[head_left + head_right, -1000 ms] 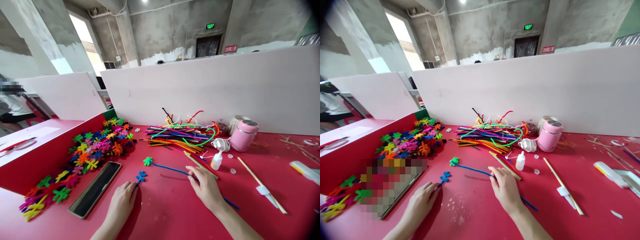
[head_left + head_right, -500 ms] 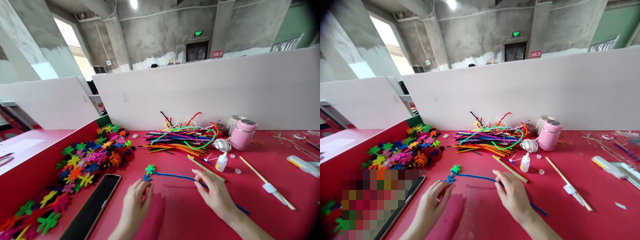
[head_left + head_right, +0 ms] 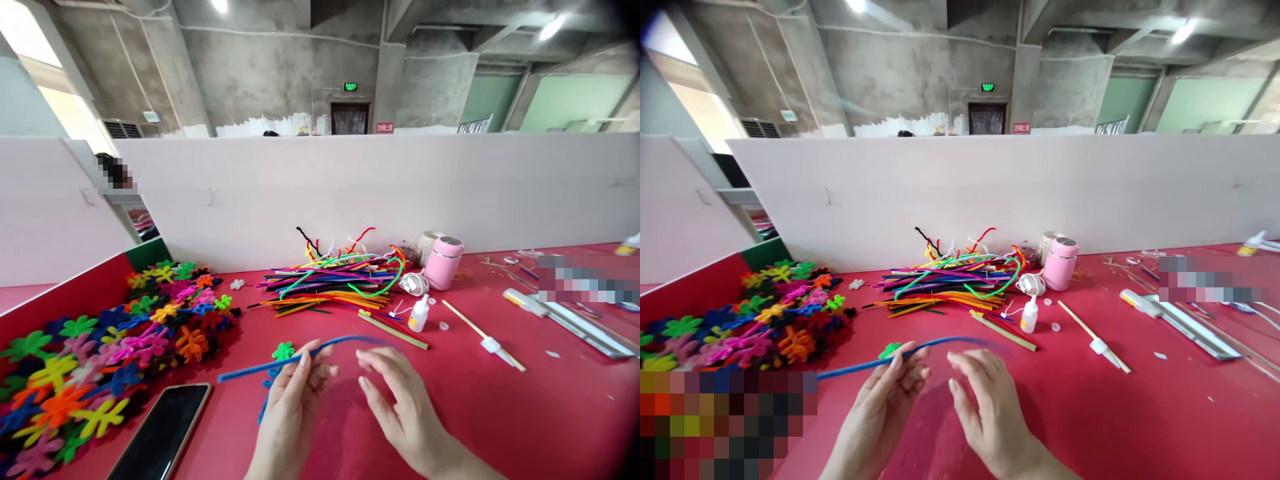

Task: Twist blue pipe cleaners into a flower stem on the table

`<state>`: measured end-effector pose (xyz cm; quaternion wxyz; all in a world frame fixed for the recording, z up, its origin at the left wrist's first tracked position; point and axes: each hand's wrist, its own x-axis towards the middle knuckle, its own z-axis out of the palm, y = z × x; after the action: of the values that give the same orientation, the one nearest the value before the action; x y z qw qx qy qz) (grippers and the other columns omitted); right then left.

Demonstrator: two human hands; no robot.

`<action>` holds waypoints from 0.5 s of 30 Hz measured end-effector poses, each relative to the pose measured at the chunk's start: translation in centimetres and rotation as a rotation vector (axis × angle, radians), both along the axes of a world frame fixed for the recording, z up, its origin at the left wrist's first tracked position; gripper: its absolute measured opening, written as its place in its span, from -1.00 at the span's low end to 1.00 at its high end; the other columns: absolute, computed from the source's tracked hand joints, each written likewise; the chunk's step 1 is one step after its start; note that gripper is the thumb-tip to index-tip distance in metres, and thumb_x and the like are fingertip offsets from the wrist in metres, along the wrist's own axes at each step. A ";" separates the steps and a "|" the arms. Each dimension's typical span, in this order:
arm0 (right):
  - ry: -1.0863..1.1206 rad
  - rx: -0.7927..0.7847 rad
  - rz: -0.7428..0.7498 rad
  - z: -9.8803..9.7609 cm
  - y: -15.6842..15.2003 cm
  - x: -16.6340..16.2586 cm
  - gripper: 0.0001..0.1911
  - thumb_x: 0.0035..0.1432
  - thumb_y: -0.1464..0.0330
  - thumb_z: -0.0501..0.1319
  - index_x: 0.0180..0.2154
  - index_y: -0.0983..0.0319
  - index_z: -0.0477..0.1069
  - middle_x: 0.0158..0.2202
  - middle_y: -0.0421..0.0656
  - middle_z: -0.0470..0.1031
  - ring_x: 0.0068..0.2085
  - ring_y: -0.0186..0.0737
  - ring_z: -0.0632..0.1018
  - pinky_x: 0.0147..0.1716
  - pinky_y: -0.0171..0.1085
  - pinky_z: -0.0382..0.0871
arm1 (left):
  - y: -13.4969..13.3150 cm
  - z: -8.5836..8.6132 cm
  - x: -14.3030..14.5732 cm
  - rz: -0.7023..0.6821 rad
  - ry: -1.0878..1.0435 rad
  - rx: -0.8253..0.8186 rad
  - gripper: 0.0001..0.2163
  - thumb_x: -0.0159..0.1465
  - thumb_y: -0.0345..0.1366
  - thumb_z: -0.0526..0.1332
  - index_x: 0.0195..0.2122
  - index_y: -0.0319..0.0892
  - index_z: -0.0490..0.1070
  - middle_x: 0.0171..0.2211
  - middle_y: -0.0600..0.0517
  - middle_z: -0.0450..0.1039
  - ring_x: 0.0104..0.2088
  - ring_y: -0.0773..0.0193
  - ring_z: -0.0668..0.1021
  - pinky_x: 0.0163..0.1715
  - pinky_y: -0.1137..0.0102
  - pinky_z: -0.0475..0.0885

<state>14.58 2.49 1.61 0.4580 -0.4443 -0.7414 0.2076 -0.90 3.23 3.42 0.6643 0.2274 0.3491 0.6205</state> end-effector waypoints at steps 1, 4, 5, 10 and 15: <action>0.084 -0.136 0.026 -0.1 -0.3 -0.2 -0.75 0.10 0.34 0.05 -0.14 0.15 0.32 -0.24 -0.07 0.43 -0.19 -0.12 0.43 -0.16 -0.17 0.28 | -0.1 0.0 -0.2 -0.007 -0.021 0.005 -0.81 0.00 -0.32 0.26 -0.32 -0.19 0.46 -0.34 -0.04 0.53 -0.43 0.29 0.52 -0.36 0.42 0.38; 0.472 -0.573 0.022 -0.7 -0.5 -0.8 -0.66 0.11 0.17 0.01 -0.15 0.18 0.34 -0.21 -0.07 0.45 -0.20 -0.13 0.45 -0.23 -0.21 0.33 | -0.6 -0.3 -0.5 -0.036 -0.015 0.010 -0.81 0.00 -0.30 0.26 -0.33 -0.19 0.47 -0.35 -0.05 0.54 -0.42 0.25 0.53 -0.33 0.38 0.39; 0.626 -0.657 0.000 -1.0 -0.2 -0.9 -0.62 0.11 0.13 -0.01 -0.13 0.19 0.32 -0.21 -0.07 0.46 -0.21 -0.14 0.46 -0.26 -0.22 0.33 | -0.8 -0.5 -0.5 -0.050 0.005 0.009 -0.81 0.00 -0.29 0.26 -0.33 -0.20 0.47 -0.37 -0.05 0.54 -0.42 0.24 0.54 -0.32 0.38 0.39; 1.038 -0.709 -0.094 -2.1 1.4 -0.1 -0.67 0.05 0.14 0.09 -0.22 0.21 0.36 -0.36 -0.13 0.47 -0.35 -0.27 0.46 -0.39 -0.34 0.32 | -1.5 -1.8 0.5 -0.276 0.094 0.023 -0.80 0.03 -0.23 0.23 -0.40 -0.28 0.47 -0.46 -0.09 0.54 -0.48 0.17 0.55 -0.36 0.35 0.38; 0.910 -0.698 -0.038 -1.9 0.9 0.6 -0.72 0.08 0.16 0.07 -0.38 0.22 0.39 -0.47 -0.17 0.43 -0.42 -0.29 0.43 -0.41 -0.34 0.31 | -1.8 -3.6 1.1 -0.592 0.083 -0.027 -0.70 0.10 -0.12 0.13 -0.47 -0.31 0.43 -0.56 -0.14 0.51 -0.66 0.24 0.50 -0.63 0.44 0.30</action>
<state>15.14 3.42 -0.25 0.5609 -0.4485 -0.3489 0.6021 0.24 1.39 -0.13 0.8045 0.3354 0.3028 0.3854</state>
